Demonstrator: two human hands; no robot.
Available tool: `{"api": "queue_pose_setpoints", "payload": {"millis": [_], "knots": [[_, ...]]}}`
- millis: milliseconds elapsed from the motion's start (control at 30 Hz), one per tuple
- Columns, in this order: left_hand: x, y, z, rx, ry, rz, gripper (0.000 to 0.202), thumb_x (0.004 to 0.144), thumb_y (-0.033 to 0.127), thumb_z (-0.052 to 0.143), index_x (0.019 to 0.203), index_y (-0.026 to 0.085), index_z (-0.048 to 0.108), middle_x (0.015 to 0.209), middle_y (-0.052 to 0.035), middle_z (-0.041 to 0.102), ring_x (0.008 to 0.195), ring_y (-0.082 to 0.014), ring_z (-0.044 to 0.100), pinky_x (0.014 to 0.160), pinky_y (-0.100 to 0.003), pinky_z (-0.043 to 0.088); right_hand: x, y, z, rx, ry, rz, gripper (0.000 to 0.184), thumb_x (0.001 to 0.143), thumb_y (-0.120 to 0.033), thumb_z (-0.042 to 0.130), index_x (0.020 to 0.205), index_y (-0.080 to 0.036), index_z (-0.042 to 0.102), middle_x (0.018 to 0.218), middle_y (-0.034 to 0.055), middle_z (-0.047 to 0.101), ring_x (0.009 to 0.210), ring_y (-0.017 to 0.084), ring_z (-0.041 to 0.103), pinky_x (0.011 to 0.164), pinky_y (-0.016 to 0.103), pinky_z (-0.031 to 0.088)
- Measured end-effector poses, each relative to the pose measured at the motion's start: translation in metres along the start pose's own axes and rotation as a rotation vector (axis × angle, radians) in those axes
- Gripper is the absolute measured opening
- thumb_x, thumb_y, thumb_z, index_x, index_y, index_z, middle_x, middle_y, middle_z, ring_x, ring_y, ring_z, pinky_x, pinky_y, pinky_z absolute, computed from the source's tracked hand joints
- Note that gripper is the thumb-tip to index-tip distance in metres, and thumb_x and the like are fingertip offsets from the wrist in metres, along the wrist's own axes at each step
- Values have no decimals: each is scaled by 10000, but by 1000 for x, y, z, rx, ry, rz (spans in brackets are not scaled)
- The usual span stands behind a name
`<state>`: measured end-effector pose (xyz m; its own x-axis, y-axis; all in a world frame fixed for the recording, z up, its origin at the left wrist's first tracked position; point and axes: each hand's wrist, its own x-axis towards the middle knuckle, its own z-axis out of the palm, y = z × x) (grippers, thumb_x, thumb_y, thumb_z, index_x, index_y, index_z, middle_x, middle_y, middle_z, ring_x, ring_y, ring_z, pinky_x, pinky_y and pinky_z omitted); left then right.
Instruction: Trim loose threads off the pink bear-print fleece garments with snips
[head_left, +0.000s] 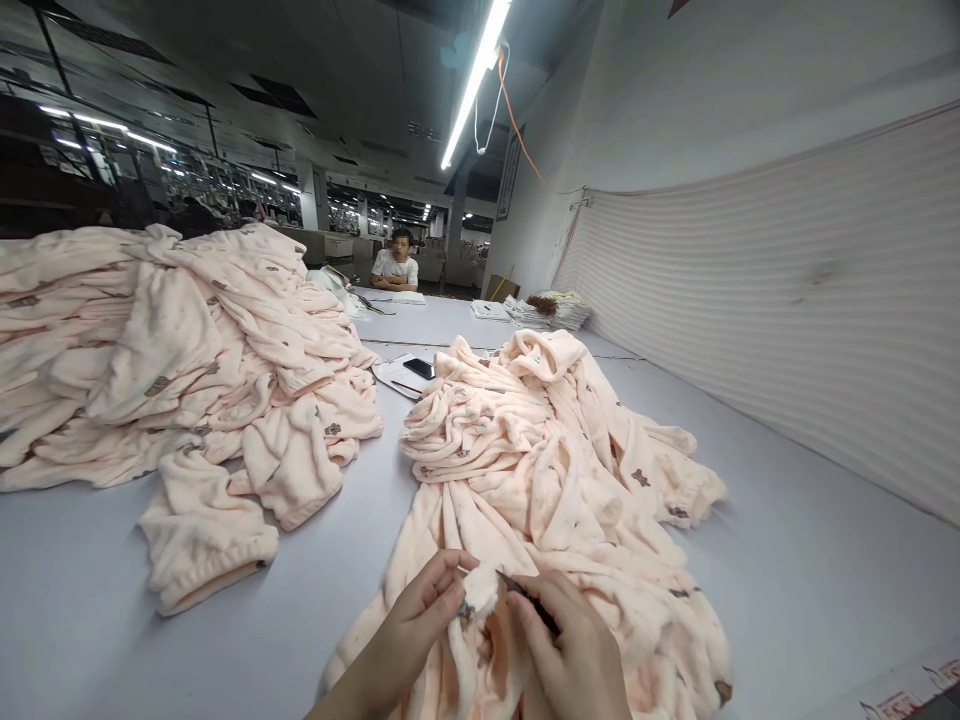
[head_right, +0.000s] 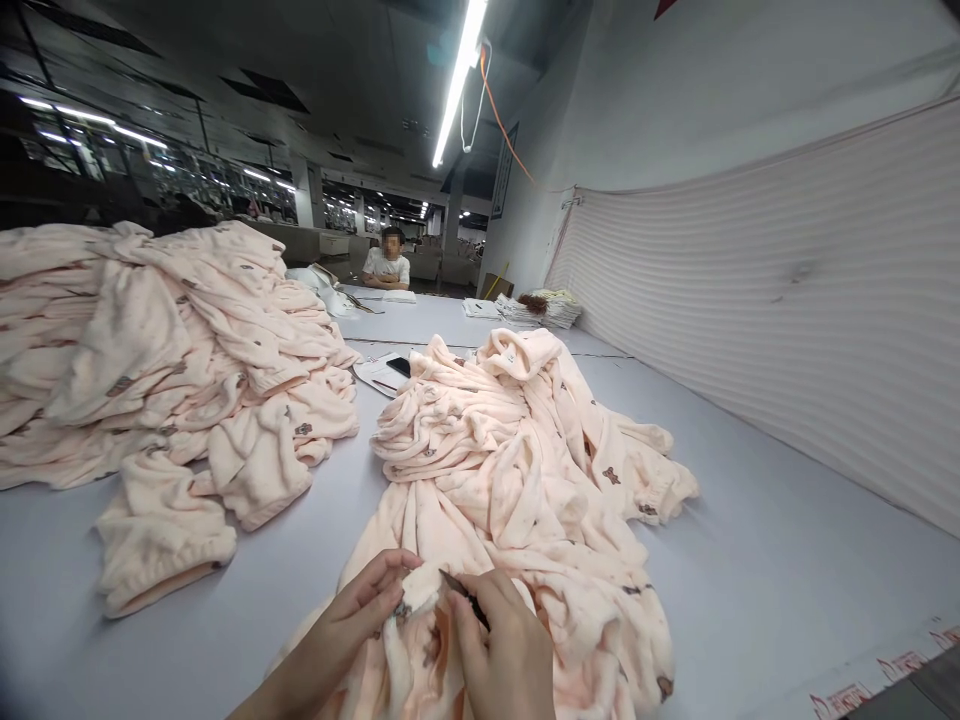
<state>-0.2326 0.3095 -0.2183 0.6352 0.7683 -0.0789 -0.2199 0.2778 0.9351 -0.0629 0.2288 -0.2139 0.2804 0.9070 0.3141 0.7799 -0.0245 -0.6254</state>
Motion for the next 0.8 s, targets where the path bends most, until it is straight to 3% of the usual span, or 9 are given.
{"api": "queue_pose_setpoints", "payload": {"millis": [133, 333, 533, 633, 800], "knots": [[1, -5, -2, 12, 0, 27, 267, 853, 424, 556, 1048, 244, 581, 970, -2, 607, 911, -162, 507, 835, -249, 387, 2, 2, -2, 104, -11, 0, 195, 868, -358, 551, 1012, -309, 673, 912, -13, 671, 857, 176, 642, 724, 247, 483], [0, -5, 0, 52, 46, -8, 329, 846, 448, 557, 1108, 254, 594, 1104, -18, 620, 1060, -204, 505, 936, -281, 377, 4, 8, -3, 148, -24, 53, 214, 903, -369, 499, 905, -252, 678, 900, 22, 687, 879, 193, 642, 757, 268, 491], [-2, -6, 3, 15, 9, -7, 367, 853, 439, 547, 1167, 254, 586, 1182, -33, 605, 1217, -246, 443, 1037, -342, 321, -12, -3, -2, -146, 21, -162, 222, 892, -317, 493, 1071, -286, 621, 969, 18, 677, 813, 223, 657, 696, 314, 487], [-2, -6, 3, 22, -56, 0, 425, 828, 362, 604, 1238, 273, 540, 1149, -29, 615, 1170, -235, 486, 1013, -336, 346, -12, -11, -2, -198, 34, -106, 238, 933, -308, 414, 1004, -286, 640, 918, 8, 681, 786, 215, 661, 660, 307, 473], [2, -7, -1, -77, -115, 20, 520, 796, 241, 642, 1291, 264, 483, 1008, -27, 648, 998, -209, 577, 951, -355, 394, -2, -12, -6, -33, 1, -16, 192, 895, -319, 480, 942, -284, 663, 900, 0, 676, 826, 199, 651, 687, 273, 461]]}}
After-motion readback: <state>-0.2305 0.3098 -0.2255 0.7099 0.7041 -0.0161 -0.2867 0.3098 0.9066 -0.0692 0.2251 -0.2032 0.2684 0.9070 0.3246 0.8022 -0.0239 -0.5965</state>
